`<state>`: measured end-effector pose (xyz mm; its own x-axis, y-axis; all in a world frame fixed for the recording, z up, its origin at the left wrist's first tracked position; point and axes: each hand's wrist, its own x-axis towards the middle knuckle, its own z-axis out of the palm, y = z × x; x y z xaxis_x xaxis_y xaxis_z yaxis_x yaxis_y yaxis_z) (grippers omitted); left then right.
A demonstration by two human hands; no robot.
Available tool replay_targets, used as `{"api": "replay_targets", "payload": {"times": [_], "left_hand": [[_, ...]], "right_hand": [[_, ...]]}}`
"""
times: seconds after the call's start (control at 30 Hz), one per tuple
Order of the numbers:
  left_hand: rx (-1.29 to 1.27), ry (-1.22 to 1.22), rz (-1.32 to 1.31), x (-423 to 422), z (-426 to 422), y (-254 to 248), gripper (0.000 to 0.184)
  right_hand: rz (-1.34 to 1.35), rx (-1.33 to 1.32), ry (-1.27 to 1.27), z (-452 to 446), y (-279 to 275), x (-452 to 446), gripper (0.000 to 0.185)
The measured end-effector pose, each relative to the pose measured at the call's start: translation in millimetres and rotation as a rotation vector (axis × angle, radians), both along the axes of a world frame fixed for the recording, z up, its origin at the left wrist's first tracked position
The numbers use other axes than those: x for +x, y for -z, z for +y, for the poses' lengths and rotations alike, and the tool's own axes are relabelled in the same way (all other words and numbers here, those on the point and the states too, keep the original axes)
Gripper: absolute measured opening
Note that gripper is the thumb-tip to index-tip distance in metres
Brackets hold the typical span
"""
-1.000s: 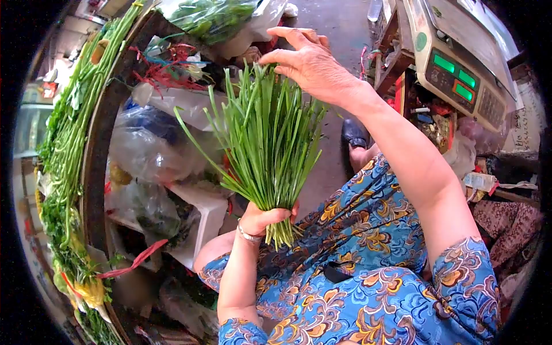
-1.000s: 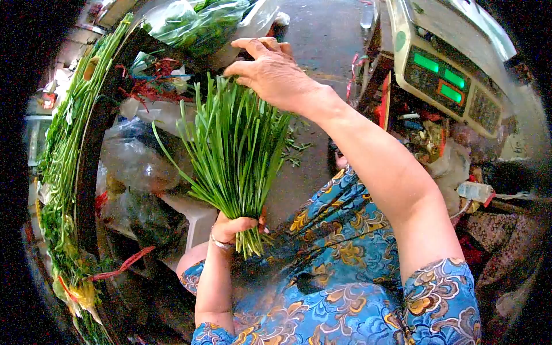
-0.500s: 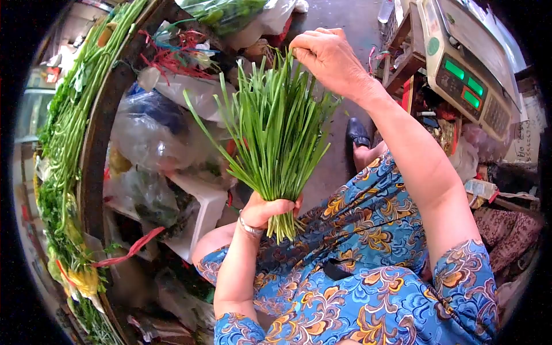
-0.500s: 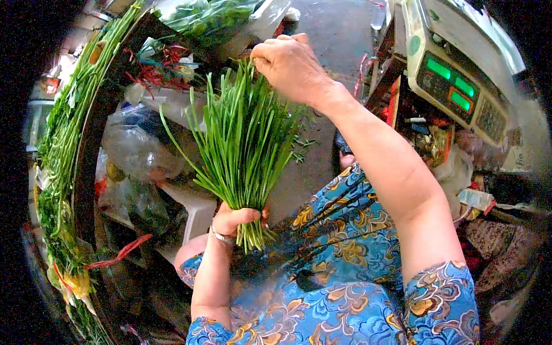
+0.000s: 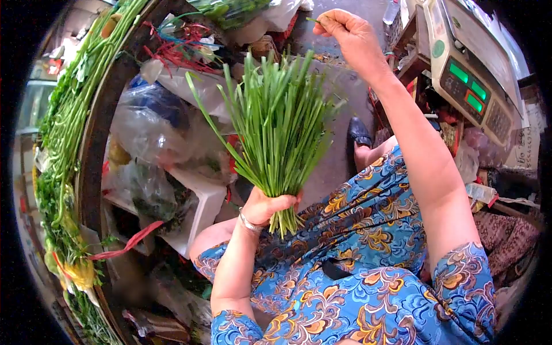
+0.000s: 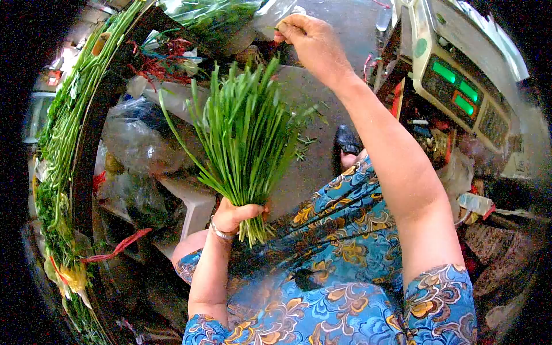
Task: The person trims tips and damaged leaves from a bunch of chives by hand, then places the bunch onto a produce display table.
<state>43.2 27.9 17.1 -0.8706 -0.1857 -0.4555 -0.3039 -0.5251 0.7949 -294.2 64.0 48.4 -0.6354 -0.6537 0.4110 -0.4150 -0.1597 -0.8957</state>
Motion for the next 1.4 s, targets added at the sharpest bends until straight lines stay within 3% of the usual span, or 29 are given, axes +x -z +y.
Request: {"api": "replay_targets", "payload": {"times": [0.07, 0.23, 0.37, 0.43, 0.63, 0.7, 0.83, 0.87, 1.03, 1.1, 1.23, 1.27, 1.3, 1.4], "left_hand": [[-0.015, -0.043, -0.005, -0.5, -0.2, 1.1, 0.045], [-0.338, -0.156, 0.063, 1.4, -8.5, 7.5, 0.033], [-0.389, -0.201, 0.058, 3.9, -11.7, 6.5, 0.031], [-0.41, -0.202, 0.042, 4.4, -12.0, 5.3, 0.031], [-0.502, -0.199, 0.111, -0.5, -8.5, 4.5, 0.029], [-0.645, -0.202, 0.078, -3.5, -6.7, -4.4, 0.024], [-0.868, -0.29, 0.058, -1.5, -22.7, -10.3, 0.018], [-0.873, -0.345, 0.06, -0.1, -24.7, -13.6, 0.017], [-1.163, -0.399, 0.009, 9.0, -41.4, -14.9, 0.044], [-1.419, -0.39, -0.132, 6.9, -44.1, -22.8, 0.054], [-1.801, -0.386, -0.189, 12.5, -57.2, -25.4, 0.063], [-1.954, -0.348, -0.254, 15.8, -60.5, -24.9, 0.065], [-1.951, -0.346, -0.256, 17.9, -62.7, -24.8, 0.065], [-2.112, -0.308, -0.381, 23.8, -67.6, -24.8, 0.07]], "right_hand": [[0.054, 0.008, 0.024, 1.1, -1.8, 7.6, 0.021], [0.071, -0.024, 0.021, 2.6, 0.4, 6.2, 0.024], [0.173, 0.154, 0.043, 2.0, 5.8, 11.2, 0.031], [0.514, 0.146, 0.081, 0.3, 8.0, 15.4, 0.032], [0.532, 0.283, 0.039, 0.4, 15.3, 37.9, 0.025], [0.478, 0.366, -0.018, -1.6, 12.6, 35.1, 0.021], [0.419, 0.293, 0.05, -3.8, 12.1, 32.3, 0.016], [0.512, 0.293, 0.087, -1.7, 9.6, 32.8, 0.014], [0.646, 0.348, 0.037, 1.8, 6.6, 34.7, 0.012], [0.724, 0.342, 0.034, 3.1, 5.4, 37.1, 0.012], [0.658, 0.363, -0.15, 6.2, 5.5, 36.7, 0.012], [0.48, 0.303, -0.216, 6.2, 11.6, 38.8, 0.013], [0.3, 0.244, -0.278, 6.6, 13.8, 41.3, 0.014], [0.278, 0.394, -0.252, 5.0, 7.6, 36.6, 0.014]]}}
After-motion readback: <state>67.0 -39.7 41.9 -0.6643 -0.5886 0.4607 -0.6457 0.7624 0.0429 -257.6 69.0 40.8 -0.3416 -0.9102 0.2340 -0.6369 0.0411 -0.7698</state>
